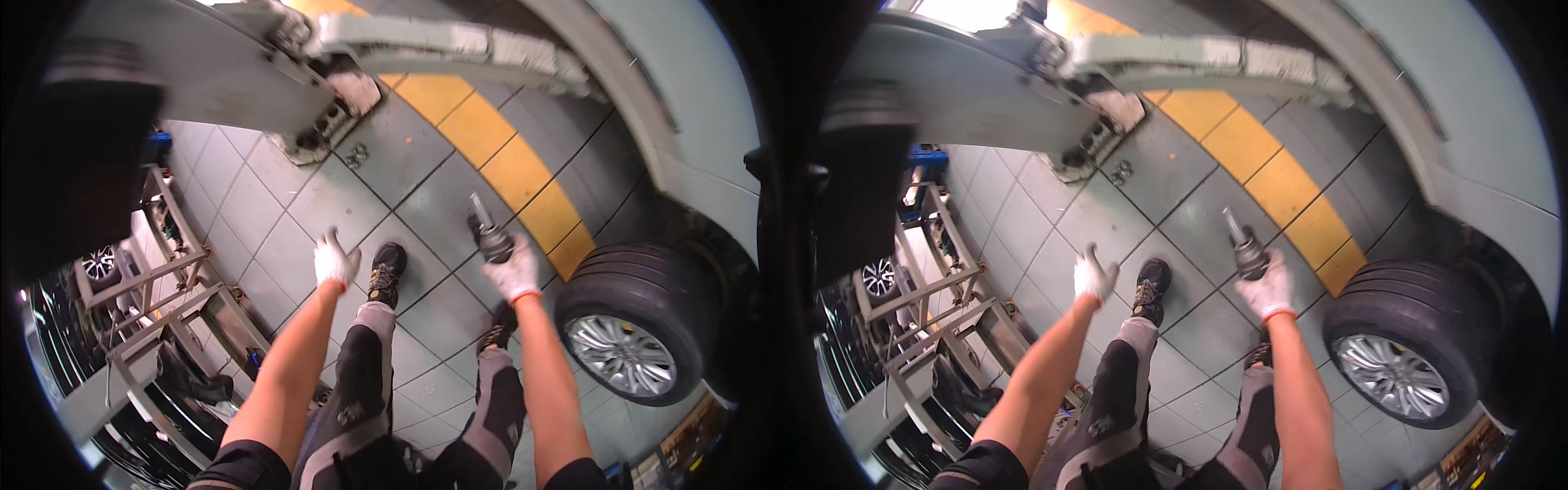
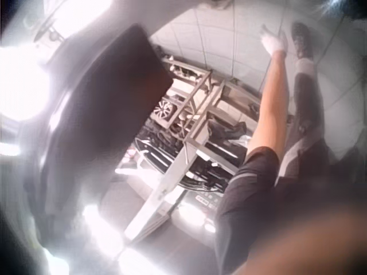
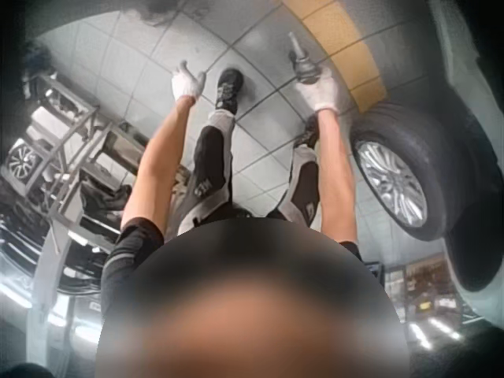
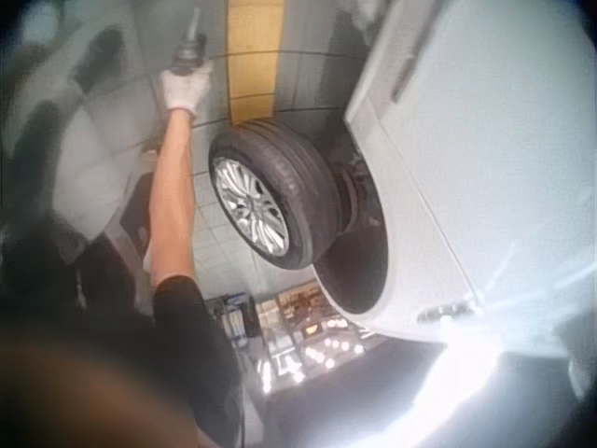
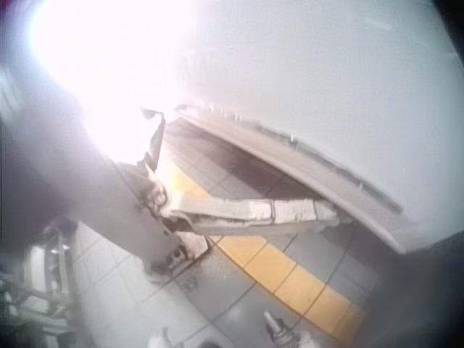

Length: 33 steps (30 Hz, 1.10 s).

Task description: The person uses a cordless impact wrench to loosen the lug nuts on the rear wheel of a white car, then pulls the wheel off the hub and sets it aside. They then align the wheel back onto the hub, thread the lug nuts by hand, and use the impact wrench to tighten them before walking away.

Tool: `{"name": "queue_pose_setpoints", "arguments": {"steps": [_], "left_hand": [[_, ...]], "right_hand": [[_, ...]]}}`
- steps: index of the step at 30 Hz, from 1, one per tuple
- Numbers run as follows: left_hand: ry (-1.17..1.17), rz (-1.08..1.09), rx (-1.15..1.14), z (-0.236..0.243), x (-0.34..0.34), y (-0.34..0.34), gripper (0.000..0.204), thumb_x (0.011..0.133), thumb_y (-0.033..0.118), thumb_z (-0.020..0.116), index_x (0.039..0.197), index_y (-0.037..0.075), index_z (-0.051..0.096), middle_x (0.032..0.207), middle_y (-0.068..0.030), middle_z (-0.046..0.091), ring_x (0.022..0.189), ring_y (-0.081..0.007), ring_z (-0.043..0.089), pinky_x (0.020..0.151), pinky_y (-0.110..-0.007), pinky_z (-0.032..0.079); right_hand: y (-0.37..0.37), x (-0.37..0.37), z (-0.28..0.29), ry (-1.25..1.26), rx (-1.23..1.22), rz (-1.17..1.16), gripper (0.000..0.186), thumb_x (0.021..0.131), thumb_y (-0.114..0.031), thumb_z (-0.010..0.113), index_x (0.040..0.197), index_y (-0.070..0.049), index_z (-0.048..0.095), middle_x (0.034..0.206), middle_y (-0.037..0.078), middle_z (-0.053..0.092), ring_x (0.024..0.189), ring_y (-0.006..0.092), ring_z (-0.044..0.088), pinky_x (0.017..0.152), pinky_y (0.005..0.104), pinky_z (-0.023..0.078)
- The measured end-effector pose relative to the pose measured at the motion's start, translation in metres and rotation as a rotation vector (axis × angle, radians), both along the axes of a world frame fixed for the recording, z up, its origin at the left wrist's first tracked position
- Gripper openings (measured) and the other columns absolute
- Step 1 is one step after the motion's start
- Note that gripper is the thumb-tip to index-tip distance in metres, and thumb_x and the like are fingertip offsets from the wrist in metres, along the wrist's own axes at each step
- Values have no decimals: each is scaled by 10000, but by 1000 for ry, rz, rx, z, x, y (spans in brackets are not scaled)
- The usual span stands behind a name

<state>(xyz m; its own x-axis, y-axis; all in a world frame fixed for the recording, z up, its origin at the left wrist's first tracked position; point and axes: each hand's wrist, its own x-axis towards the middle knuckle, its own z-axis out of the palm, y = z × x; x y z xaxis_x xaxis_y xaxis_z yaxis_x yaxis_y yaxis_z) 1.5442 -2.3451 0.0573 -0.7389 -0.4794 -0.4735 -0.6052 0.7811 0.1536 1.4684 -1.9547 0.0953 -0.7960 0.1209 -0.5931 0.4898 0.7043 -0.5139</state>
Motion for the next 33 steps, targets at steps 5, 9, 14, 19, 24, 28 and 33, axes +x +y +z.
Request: {"name": "queue_pose_setpoints", "arguments": {"steps": [5,9,14,19,24,28,33], "left_hand": [[8,-165,-59,-149,-139,-65,998,854,389,854,1701,198,360,1649,-306,382,1446,-548,451,1193,-568,474],[-95,-66,84,-221,-221,-73,1065,816,495,808,1740,263,331,1687,-344,335,1448,-572,500,1216,-526,476],[-100,-37,-113,-265,-250,-48,837,847,329,787,1633,257,507,1610,-337,407,1346,-556,586,1154,-489,540],[-109,9,-217,-292,-248,-54,608,855,174,708,1462,166,675,1561,-285,522,1417,-486,578,1164,-465,534],[-4,-56,38,-315,-203,-71,364,867,127,637,1201,50,760,1106,-221,792,1062,-401,753,923,-460,598],[-409,358,844,-235,-148,-44,99,892,115,609,946,63,673,770,-90,615,668,-196,605,520,-334,448],[-685,412,1363,-47,-85,47,289,904,205,666,1138,38,676,1007,-177,719,800,-302,744,577,-345,569]], "right_hand": [[-7,-29,-68,131,63,-54,696,657,-192,857,1295,-33,628,1012,148,760,906,317,762,891,425,608],[-11,-32,-77,155,182,-30,717,629,-169,845,1299,-26,631,1030,155,754,898,321,762,886,415,607],[-20,-38,-80,131,83,-151,704,620,-161,842,1277,-36,624,1004,166,750,893,342,766,875,436,611],[-16,-45,-79,121,107,-140,703,602,-185,849,1254,-47,623,1013,163,752,908,375,764,871,439,615],[-6,-39,-92,171,51,-128,637,620,-210,854,1209,-92,643,1080,179,735,983,416,734,884,486,600],[0,-47,-90,86,80,-132,582,654,-258,857,1164,-102,625,1060,185,744,1030,422,730,895,514,593],[17,-33,-40,253,333,129,993,715,-374,891,1539,-11,472,1556,280,487,1335,461,577,1086,555,526]]}}
